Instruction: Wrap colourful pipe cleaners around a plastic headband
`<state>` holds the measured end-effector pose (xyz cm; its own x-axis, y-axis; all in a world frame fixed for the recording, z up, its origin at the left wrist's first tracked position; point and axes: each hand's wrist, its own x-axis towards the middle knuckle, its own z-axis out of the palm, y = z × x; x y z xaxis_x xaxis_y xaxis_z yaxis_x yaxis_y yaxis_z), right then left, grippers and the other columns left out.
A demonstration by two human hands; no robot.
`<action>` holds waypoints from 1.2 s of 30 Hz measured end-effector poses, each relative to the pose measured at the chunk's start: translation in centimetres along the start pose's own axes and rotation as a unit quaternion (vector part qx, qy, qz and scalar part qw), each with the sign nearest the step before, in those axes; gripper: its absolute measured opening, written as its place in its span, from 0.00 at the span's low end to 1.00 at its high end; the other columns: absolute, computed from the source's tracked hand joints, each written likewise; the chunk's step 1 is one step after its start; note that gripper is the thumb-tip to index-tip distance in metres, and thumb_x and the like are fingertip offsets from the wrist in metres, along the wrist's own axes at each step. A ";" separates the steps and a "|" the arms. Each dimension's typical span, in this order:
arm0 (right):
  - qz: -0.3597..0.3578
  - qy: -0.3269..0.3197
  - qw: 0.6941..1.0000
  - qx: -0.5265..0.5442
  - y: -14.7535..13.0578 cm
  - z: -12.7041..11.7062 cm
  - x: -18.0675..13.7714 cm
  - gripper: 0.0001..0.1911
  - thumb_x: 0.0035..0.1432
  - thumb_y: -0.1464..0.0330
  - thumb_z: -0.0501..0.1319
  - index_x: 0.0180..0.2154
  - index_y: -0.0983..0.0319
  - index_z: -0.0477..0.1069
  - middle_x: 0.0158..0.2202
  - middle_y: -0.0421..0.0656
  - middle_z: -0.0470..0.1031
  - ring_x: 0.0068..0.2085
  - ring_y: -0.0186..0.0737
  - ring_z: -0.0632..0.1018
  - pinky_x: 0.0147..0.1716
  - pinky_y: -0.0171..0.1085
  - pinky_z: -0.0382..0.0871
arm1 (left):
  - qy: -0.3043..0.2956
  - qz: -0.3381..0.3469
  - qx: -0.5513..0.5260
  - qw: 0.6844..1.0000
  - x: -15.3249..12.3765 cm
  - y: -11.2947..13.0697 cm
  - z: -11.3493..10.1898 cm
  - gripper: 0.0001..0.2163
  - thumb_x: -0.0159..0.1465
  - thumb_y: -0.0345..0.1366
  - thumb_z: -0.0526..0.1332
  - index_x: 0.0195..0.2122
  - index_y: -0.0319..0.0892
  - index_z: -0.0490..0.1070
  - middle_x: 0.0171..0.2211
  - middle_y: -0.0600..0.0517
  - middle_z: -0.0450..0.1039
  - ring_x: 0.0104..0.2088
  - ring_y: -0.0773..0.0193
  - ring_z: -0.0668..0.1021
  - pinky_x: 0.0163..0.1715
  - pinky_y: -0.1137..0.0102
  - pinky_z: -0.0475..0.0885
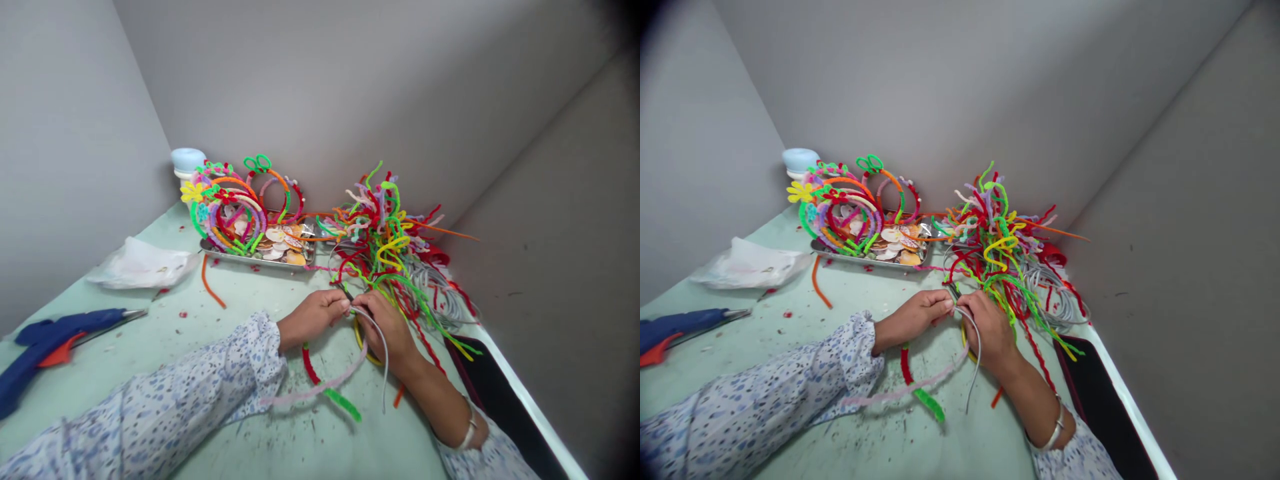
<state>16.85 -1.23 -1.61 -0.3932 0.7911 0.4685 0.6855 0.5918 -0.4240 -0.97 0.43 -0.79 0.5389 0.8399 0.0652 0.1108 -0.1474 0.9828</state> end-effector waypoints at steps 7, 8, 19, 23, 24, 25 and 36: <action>0.028 0.013 0.998 0.059 -0.3 -0.3 0.1 0.07 0.61 0.66 0.52 0.36 0.59 0.68 0.34 0.44 0.69 0.36 0.40 0.71 0.36 0.38 0.64 | -0.012 0.000 0.012 1.000 0.0 0.2 -0.2 0.13 0.61 0.42 0.52 0.25 0.39 0.62 0.19 0.58 0.56 0.21 0.72 0.59 0.21 0.74 0.53; 0.049 0.010 0.995 0.087 -0.4 -0.4 0.2 0.08 0.60 0.65 0.53 0.35 0.59 0.69 0.33 0.44 0.70 0.35 0.40 0.71 0.35 0.37 0.64 | -0.015 -0.003 0.013 1.000 0.0 0.2 -0.3 0.13 0.61 0.42 0.52 0.25 0.39 0.63 0.19 0.58 0.56 0.20 0.72 0.58 0.21 0.74 0.53; 0.303 -0.039 0.863 0.402 0.1 -0.6 0.6 0.12 0.52 0.60 0.62 0.36 0.61 0.68 0.26 0.37 0.70 0.25 0.32 0.70 0.25 0.31 0.62 | -0.041 -0.011 0.034 0.999 0.1 0.2 -0.3 0.14 0.61 0.44 0.52 0.27 0.38 0.66 0.20 0.57 0.58 0.21 0.72 0.60 0.21 0.75 0.55; 0.313 -0.020 0.852 0.420 0.2 -0.6 0.5 0.13 0.49 0.60 0.64 0.35 0.61 0.69 0.24 0.36 0.69 0.24 0.31 0.68 0.23 0.31 0.60 | -0.044 -0.009 0.045 0.998 0.0 0.3 -0.1 0.14 0.61 0.44 0.52 0.27 0.38 0.66 0.19 0.58 0.57 0.20 0.72 0.59 0.21 0.75 0.54; 0.314 -0.015 0.852 0.418 0.1 -0.7 0.5 0.14 0.48 0.60 0.64 0.35 0.60 0.69 0.24 0.35 0.69 0.23 0.30 0.68 0.23 0.31 0.59 | -0.041 -0.010 0.047 0.998 -0.1 0.3 -0.1 0.14 0.61 0.44 0.52 0.27 0.38 0.66 0.19 0.58 0.57 0.20 0.72 0.59 0.21 0.75 0.54; 0.313 -0.008 0.855 0.413 0.0 -0.7 0.6 0.13 0.48 0.61 0.65 0.35 0.60 0.69 0.23 0.35 0.68 0.23 0.30 0.67 0.22 0.30 0.59 | -0.036 -0.012 0.050 0.998 -0.1 0.4 -0.1 0.14 0.61 0.43 0.51 0.27 0.38 0.66 0.19 0.58 0.57 0.20 0.72 0.59 0.21 0.75 0.54; 0.227 0.033 0.936 0.269 -0.9 -1.0 0.8 0.11 0.50 0.63 0.63 0.34 0.62 0.68 0.25 0.38 0.70 0.26 0.32 0.69 0.25 0.31 0.62 | -0.007 -0.009 0.065 0.998 0.2 0.4 -0.1 0.13 0.61 0.41 0.51 0.24 0.39 0.63 0.19 0.58 0.57 0.21 0.72 0.60 0.22 0.75 0.55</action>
<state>16.53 -1.33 -0.10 -0.0857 0.9791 0.1843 0.3590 0.2029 -0.9110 -0.92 0.56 -0.38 0.5466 0.8362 0.0437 0.2287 -0.1992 0.9529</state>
